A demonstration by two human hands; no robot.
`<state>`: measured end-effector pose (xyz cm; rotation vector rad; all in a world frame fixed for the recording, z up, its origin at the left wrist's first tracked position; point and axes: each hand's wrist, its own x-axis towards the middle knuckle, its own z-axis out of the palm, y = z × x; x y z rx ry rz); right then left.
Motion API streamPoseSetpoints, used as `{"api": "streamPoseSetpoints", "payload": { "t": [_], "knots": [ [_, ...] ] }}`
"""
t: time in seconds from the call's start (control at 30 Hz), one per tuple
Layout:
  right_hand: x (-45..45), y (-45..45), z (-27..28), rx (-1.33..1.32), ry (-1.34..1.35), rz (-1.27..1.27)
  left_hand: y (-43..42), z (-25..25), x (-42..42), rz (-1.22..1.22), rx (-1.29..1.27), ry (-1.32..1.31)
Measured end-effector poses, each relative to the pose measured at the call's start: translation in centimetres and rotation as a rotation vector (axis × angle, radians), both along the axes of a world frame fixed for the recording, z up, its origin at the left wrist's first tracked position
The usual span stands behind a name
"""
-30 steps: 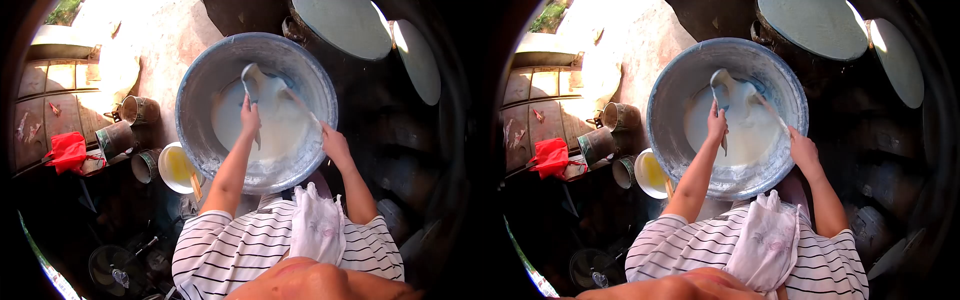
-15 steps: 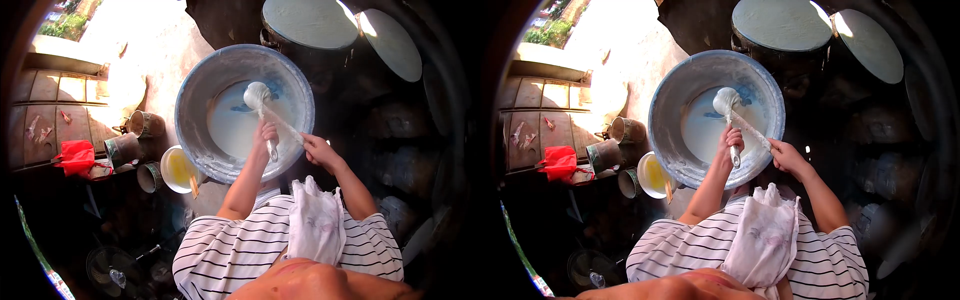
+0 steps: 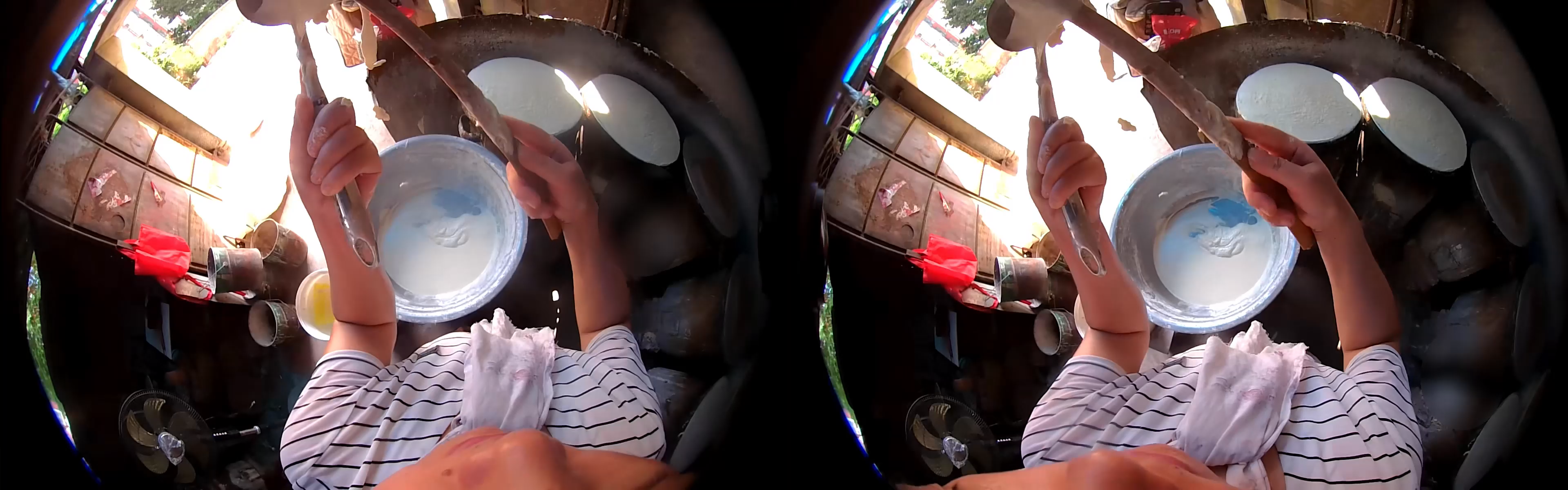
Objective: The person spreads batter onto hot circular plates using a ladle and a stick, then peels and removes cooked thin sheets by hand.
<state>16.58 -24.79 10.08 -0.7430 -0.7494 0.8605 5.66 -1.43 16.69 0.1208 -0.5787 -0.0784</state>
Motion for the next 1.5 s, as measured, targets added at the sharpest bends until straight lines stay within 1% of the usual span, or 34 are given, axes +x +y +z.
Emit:
{"api": "streamPoseSetpoints", "payload": {
  "t": [0.07, 0.1, 0.13, 0.17, 0.2, 0.23, 0.3, 0.33, 0.37, 0.4, 0.43, 0.47, 0.5, 0.57, 0.63, 0.67, 0.7, 0.73, 0.77, 0.83, 0.87, 0.9, 0.93, 0.97, 1.0, 1.07, 1.1, 1.13, 1.17, 1.23, 1.33, 1.37, 1.43, 1.5],
  "knots": [
    [-0.3, 0.1, -4.0, 0.056, 0.058, 0.051, 1.0, -1.8, -0.7, -0.045, -0.070, 0.055],
    [-1.1, 0.0, -7.2, 0.017, 0.135, 0.056, 1.4, -4.2, -1.2, -0.049, -0.115, 0.183],
    [-2.2, 0.2, -10.6, -0.174, 0.245, -0.018, 2.9, -7.9, -1.5, -0.160, -0.073, 0.275],
    [-3.0, -0.2, -11.5, -0.350, 0.210, -0.014, 1.8, -9.0, -2.3, -0.119, -0.248, 0.572],
    [-4.1, -1.0, -11.9, -0.437, 0.212, -0.046, 1.8, -10.1, -2.7, -0.230, -0.319, 0.669],
    [-5.3, -2.2, -11.3, -0.518, 0.235, -0.109, 1.9, -11.2, -3.4, -0.257, -0.388, 0.749],
    [-6.6, -5.5, -12.6, -0.459, 0.267, -0.140, 1.1, -11.8, -4.4, -0.389, -0.295, 0.695],
    [-7.0, -7.2, -12.8, -0.379, 0.323, -0.130, 0.8, -12.1, -4.3, -0.318, -0.125, 0.687],
    [-7.9, -7.6, -12.6, -0.397, 0.357, -0.215, 0.2, -12.9, -3.9, -0.265, 0.007, 0.705],
    [-8.2, -7.6, -14.4, -0.332, 0.408, -0.218, -0.4, -13.7, -3.4, -0.217, 0.141, 0.722],
    [-8.3, -7.5, -17.2, -0.262, 0.441, -0.229, -0.8, -14.7, -1.3, -0.275, 0.107, 0.849],
    [-8.7, -7.7, -18.6, -0.322, 0.447, -0.276, -1.7, -15.1, -0.3, -0.392, -0.023, 0.921],
    [-9.3, -8.1, -17.7, -0.367, 0.503, -0.333, -2.7, -15.1, 2.6, -0.534, -0.122, 0.977],
    [-10.6, -10.8, -16.9, -0.417, 0.524, -0.447, -5.9, -15.8, 5.4, -0.685, -0.203, 0.992],
    [-12.0, -15.7, -14.9, -0.343, 0.496, -0.589, -10.7, -14.5, 7.2, -0.846, -0.141, 0.894],
    [-12.3, -18.4, -13.5, -0.265, 0.450, -0.686, -13.5, -13.7, 8.5, -0.908, -0.045, 0.804],
    [-12.5, -21.4, -11.4, -0.297, 0.348, -0.832, -16.7, -13.3, 10.0, -0.985, 0.016, 0.742],
    [-11.7, -24.3, -10.5, -0.234, 0.244, -0.941, -20.9, -12.6, 11.8, -1.082, 0.056, 0.675],
    [-10.7, -27.0, -8.9, -0.280, 0.189, -1.094, -25.4, -12.0, 13.5, -1.189, 0.092, 0.615],
    [-7.3, -32.3, -8.7, -0.444, 0.016, -1.420, -35.5, -10.7, 16.1, -1.392, 0.093, 0.507],
    [-6.0, -33.6, -9.5, -0.549, -0.032, -1.559, -40.3, -10.0, 16.9, -1.475, 0.062, 0.495],
    [-4.6, -35.7, -10.9, -0.661, -0.084, -1.686, -44.8, -8.8, 17.2, -1.493, -0.070, 0.594],
    [-4.2, -37.1, -14.9, -0.753, -0.408, -1.964, -48.7, -7.2, 17.6, -1.495, -0.202, 0.689],
    [-5.1, -38.1, -18.4, -0.830, -0.625, -2.085, -52.4, -6.4, 18.5, -1.489, -0.332, 0.775],
    [-6.1, -39.1, -21.8, -0.918, -0.835, -2.222, -55.6, -8.5, 20.7, -1.560, -0.362, 0.625],
    [-6.3, -48.2, -21.6, -1.017, -0.502, -2.101, -61.1, -11.5, 27.0, -1.500, -0.105, 0.517],
    [-6.2, -51.1, -19.8, -1.001, -0.061, -1.920, -62.7, -12.1, 29.3, -1.522, -0.052, 0.525],
    [-6.7, -51.3, -19.8, -0.957, 0.404, -1.653, -64.4, -12.8, 31.5, -1.544, 0.000, 0.534],
    [-4.1, -54.5, -20.0, -0.743, 0.461, -1.710, -65.8, -13.8, 32.9, -1.498, 0.065, 0.672],
    [2.5, -59.1, -20.6, -0.489, 0.479, -1.715, -70.1, -14.5, 36.8, -1.432, 0.168, 0.810],
    [12.0, -62.4, -24.5, -0.516, 0.504, -1.884, -75.0, -19.1, 41.4, -1.316, 0.434, 0.767],
    [13.5, -62.5, -25.4, -0.434, 0.514, -1.900, -75.6, -20.5, 42.4, -1.285, 0.528, 0.779],
    [15.3, -61.5, -27.0, -0.296, 0.565, -1.928, -76.1, -19.6, 41.8, -0.968, 0.975, 0.587],
    [16.8, -60.7, -27.4, -0.441, 0.566, -2.004, -77.0, -20.1, 42.6, -0.724, 1.291, 0.386]
  ]
}}
